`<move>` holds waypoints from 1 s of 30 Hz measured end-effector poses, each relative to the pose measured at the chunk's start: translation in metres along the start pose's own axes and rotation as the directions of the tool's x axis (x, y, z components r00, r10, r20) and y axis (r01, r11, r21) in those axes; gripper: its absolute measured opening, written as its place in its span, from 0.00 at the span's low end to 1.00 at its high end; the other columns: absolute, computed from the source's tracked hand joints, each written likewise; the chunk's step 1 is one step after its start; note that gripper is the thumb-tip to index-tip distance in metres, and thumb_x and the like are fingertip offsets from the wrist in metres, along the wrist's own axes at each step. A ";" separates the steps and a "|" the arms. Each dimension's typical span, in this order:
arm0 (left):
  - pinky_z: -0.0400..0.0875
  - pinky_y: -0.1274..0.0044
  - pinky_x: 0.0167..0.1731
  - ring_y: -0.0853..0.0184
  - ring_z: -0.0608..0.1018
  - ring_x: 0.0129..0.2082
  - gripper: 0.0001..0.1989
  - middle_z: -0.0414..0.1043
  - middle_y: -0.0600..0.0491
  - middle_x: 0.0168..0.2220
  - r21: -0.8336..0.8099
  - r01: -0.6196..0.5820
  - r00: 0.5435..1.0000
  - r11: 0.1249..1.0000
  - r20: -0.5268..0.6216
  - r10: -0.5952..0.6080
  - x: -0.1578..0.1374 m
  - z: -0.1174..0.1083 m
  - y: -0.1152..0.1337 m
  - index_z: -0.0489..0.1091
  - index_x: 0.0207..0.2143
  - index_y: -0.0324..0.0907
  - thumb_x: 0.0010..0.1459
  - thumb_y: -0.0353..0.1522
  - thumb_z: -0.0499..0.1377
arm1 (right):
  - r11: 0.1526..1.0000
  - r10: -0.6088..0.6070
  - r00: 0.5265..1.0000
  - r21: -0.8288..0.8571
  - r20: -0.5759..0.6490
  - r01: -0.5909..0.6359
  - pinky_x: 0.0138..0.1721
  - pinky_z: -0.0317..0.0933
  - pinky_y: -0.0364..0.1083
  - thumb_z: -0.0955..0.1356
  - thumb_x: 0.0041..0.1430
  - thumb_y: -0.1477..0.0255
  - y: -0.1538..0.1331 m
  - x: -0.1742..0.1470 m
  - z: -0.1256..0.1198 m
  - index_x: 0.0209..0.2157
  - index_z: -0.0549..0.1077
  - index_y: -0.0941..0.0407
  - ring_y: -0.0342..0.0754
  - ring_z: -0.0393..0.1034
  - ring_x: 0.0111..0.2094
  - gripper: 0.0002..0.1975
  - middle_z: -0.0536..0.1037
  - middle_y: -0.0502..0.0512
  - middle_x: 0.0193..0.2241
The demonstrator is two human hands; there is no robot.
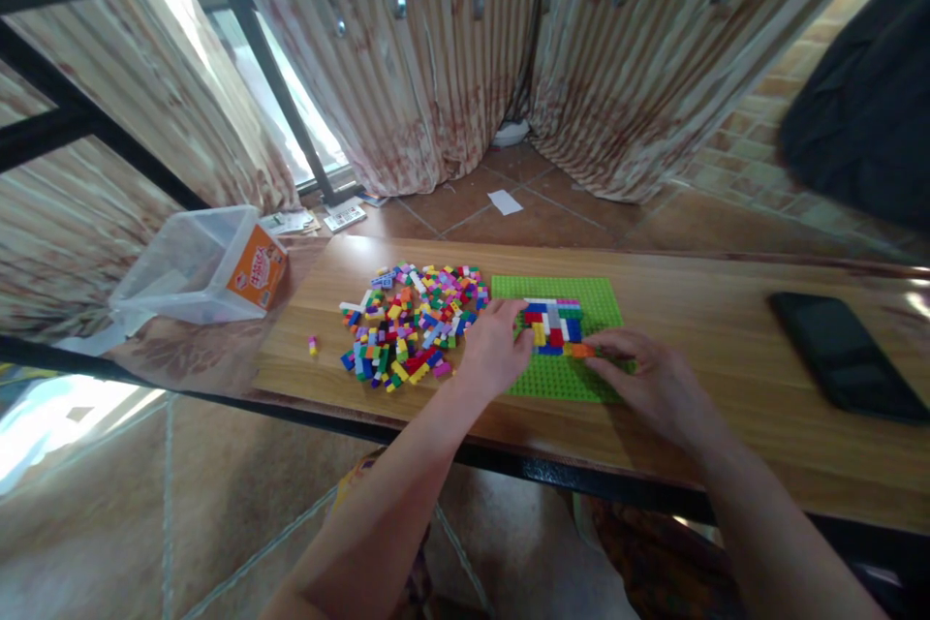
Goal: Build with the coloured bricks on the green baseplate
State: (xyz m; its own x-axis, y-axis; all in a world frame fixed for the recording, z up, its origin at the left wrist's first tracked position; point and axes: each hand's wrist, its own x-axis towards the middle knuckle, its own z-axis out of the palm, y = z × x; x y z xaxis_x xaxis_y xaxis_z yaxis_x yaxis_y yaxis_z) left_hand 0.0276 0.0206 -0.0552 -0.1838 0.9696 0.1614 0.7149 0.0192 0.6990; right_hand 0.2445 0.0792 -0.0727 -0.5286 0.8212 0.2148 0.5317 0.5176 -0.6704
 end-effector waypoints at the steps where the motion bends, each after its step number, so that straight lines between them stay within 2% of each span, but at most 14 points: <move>1: 0.73 0.67 0.47 0.61 0.76 0.43 0.17 0.71 0.45 0.47 0.004 -0.001 1.000 1.000 0.002 0.001 -0.001 0.002 0.001 0.68 0.50 0.38 0.58 0.29 0.56 | 1.000 -0.007 1.000 -0.002 -0.009 0.007 0.42 0.68 0.51 0.67 0.59 0.61 -0.002 0.001 0.002 0.39 0.78 0.51 0.52 0.74 0.42 0.12 0.79 0.55 0.42; 9: 0.67 0.65 0.55 0.57 0.71 0.53 0.19 0.69 0.42 0.50 0.050 -0.034 0.999 0.998 -0.032 0.036 0.000 0.017 0.007 0.65 0.52 0.36 0.58 0.32 0.58 | 0.999 0.009 0.998 -0.031 -0.058 -0.011 0.43 0.68 0.52 0.68 0.58 0.62 -0.003 0.009 0.013 0.39 0.79 0.51 0.52 0.74 0.42 0.11 0.78 0.55 0.42; 17: 0.65 0.66 0.56 0.54 0.70 0.54 0.27 0.67 0.40 0.52 0.084 0.017 0.994 0.996 -0.110 -0.008 0.001 0.031 0.016 0.64 0.54 0.34 0.56 0.40 0.61 | 0.997 0.048 0.996 0.062 -0.069 -0.043 0.38 0.69 0.49 0.69 0.55 0.61 -0.005 0.006 0.010 0.40 0.78 0.52 0.48 0.74 0.35 0.14 0.78 0.55 0.41; 23: 0.64 0.64 0.56 0.51 0.69 0.54 0.33 0.66 0.39 0.53 0.141 0.066 0.989 0.988 -0.140 -0.046 0.002 0.038 0.019 0.62 0.56 0.33 0.54 0.43 0.63 | 0.988 0.151 0.983 0.048 -0.107 -0.147 0.36 0.67 0.48 0.69 0.55 0.59 0.001 0.008 0.007 0.39 0.78 0.54 0.48 0.73 0.32 0.16 0.80 0.55 0.34; 30: 0.64 0.64 0.56 0.52 0.69 0.54 0.34 0.66 0.40 0.53 0.151 0.115 0.987 0.982 -0.129 -0.096 0.005 0.037 0.023 0.61 0.57 0.35 0.52 0.42 0.64 | 0.959 0.276 0.958 0.095 -0.077 -0.269 0.39 0.67 0.50 0.70 0.52 0.60 0.000 0.013 0.012 0.37 0.79 0.55 0.50 0.74 0.34 0.16 0.81 0.55 0.34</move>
State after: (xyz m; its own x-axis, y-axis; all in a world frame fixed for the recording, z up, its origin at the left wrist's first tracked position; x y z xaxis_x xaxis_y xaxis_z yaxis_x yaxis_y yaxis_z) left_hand 0.0681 0.0345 -0.0647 -0.3369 0.9238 0.1818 0.7827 0.1674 0.5995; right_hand 0.2300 0.0872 -0.0782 -0.3085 0.9482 0.0755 0.5886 0.2526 -0.7680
